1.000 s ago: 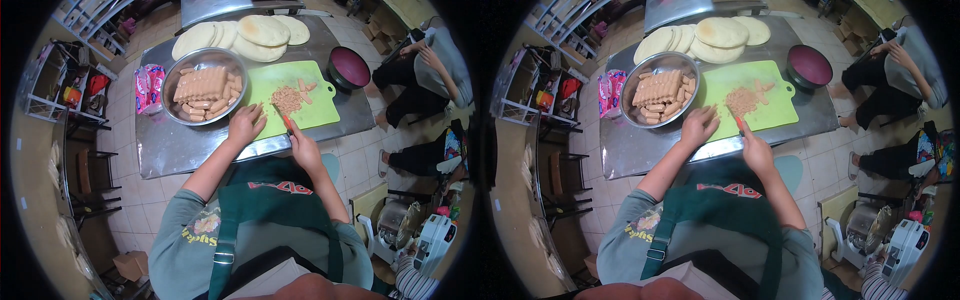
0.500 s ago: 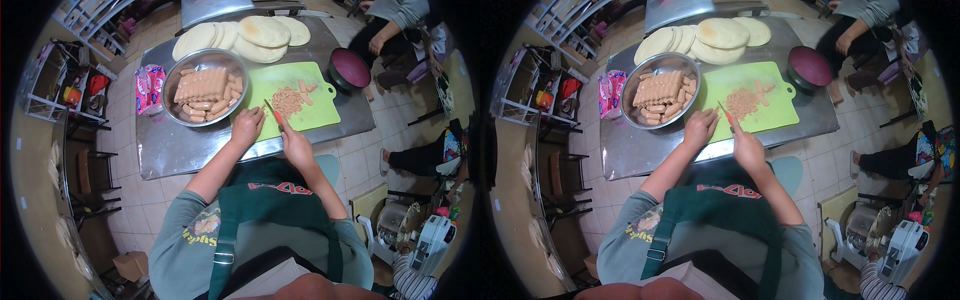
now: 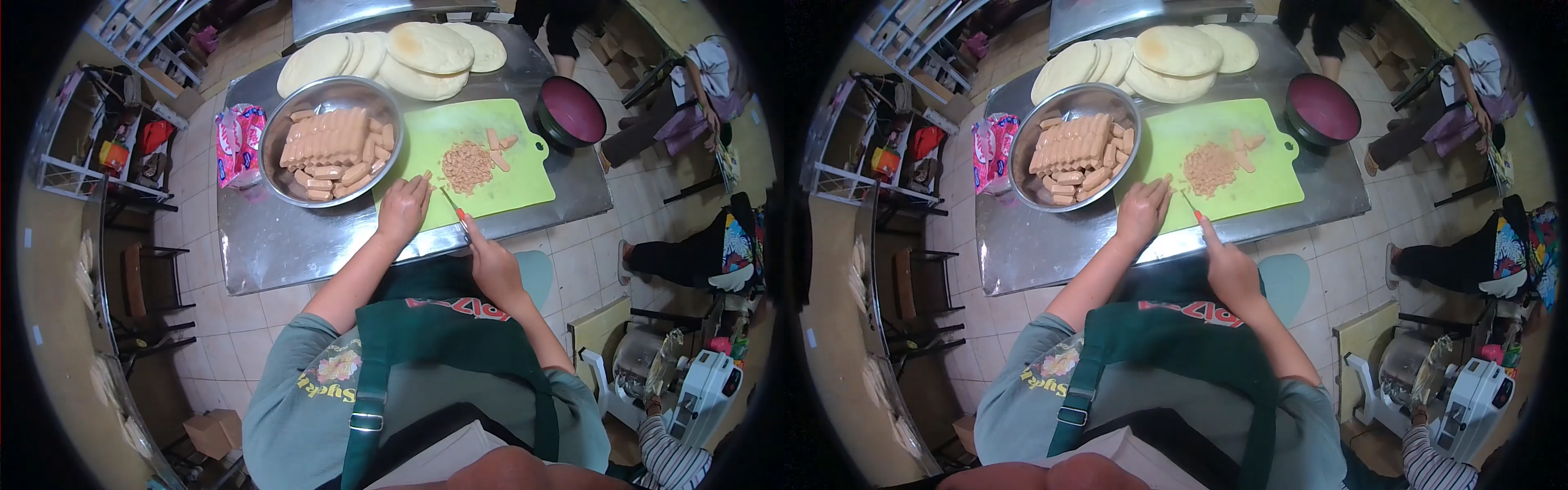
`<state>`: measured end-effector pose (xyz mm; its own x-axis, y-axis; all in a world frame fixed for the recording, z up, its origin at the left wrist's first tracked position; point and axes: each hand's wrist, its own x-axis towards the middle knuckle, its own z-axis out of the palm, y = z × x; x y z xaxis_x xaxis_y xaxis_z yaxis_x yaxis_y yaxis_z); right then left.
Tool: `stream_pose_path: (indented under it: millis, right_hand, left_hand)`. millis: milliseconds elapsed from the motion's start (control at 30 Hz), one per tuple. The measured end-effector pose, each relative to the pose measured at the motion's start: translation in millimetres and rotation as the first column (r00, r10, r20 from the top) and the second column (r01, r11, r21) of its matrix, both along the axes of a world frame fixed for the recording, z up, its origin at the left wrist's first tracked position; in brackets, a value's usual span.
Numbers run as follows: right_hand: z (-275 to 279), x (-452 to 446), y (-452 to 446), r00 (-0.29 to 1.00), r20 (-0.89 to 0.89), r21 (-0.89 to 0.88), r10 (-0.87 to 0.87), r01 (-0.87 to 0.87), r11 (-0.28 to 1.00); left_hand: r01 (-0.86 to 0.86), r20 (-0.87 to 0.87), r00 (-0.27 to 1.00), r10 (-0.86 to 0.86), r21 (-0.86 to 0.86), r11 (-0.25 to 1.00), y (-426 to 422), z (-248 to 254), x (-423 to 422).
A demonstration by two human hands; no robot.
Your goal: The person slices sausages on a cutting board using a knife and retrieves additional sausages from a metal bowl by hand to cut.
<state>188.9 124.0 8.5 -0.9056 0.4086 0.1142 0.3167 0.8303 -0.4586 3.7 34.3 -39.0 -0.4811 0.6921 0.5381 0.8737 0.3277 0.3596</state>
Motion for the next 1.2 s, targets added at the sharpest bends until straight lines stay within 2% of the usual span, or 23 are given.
stream_pose_path:
  millis: [133, 200, 300, 400, 567, 733, 800, 900, 1033, 1200]
  right_hand:
    - [4, -19, 3, 0.999, -0.023, -0.068, -0.040, 0.038, 0.997]
    - [10, -37, 2, 0.995, 0.091, -0.088, -0.047, 0.055, 0.995]
    - [-3, -46, -1, 0.987, 0.160, -0.044, -0.026, 0.033, 0.998]
    - [-10, -28, -1, 0.995, 0.105, 0.013, 0.002, -0.003, 1.000]
    - [-5, -1, -1, 1.000, 0.021, -0.022, 0.014, -0.014, 1.000]
    - [1, -24, -1, 1.000, -0.027, -0.021, -0.011, 0.010, 1.000]
    - [-4, -40, 1, 0.999, 0.049, -0.084, 0.001, 0.003, 0.996]
    - [-11, -46, 0, 0.993, 0.121, -0.035, 0.013, -0.009, 0.999]
    - [-7, -17, -7, 0.992, 0.123, 0.008, 0.013, -0.014, 1.000]
    - [-13, 11, -7, 0.996, 0.090, -0.076, -0.006, 0.012, 0.997]
  left_hand:
    - [0.004, 0.035, 0.999, -0.005, 0.016, 1.000, 0, 3, 0]
    - [0.005, 0.031, 0.999, -0.006, 0.020, 1.000, 1, 0, -1]
    - [0.001, 0.035, 0.999, -0.002, 0.027, 1.000, 1, -3, -2]
    - [-0.005, 0.057, 0.998, 0.003, 0.041, 0.999, 1, -1, -2]
    - [-0.011, 0.069, 0.998, 0.006, 0.080, 0.997, 2, -4, -2]
    - [-0.012, 0.031, 0.999, 0.009, 0.102, 0.995, 1, 0, 0]
    - [-0.012, 0.035, 0.999, 0.008, 0.104, 0.995, 0, 0, 1]
    - [-0.020, 0.041, 0.999, 0.016, 0.106, 0.994, 0, -3, 1]
    - [-0.039, 0.054, 0.998, 0.035, 0.068, 0.997, 0, -3, 1]
    - [-0.041, 0.074, 0.997, 0.037, 0.041, 0.998, -3, 3, 4]
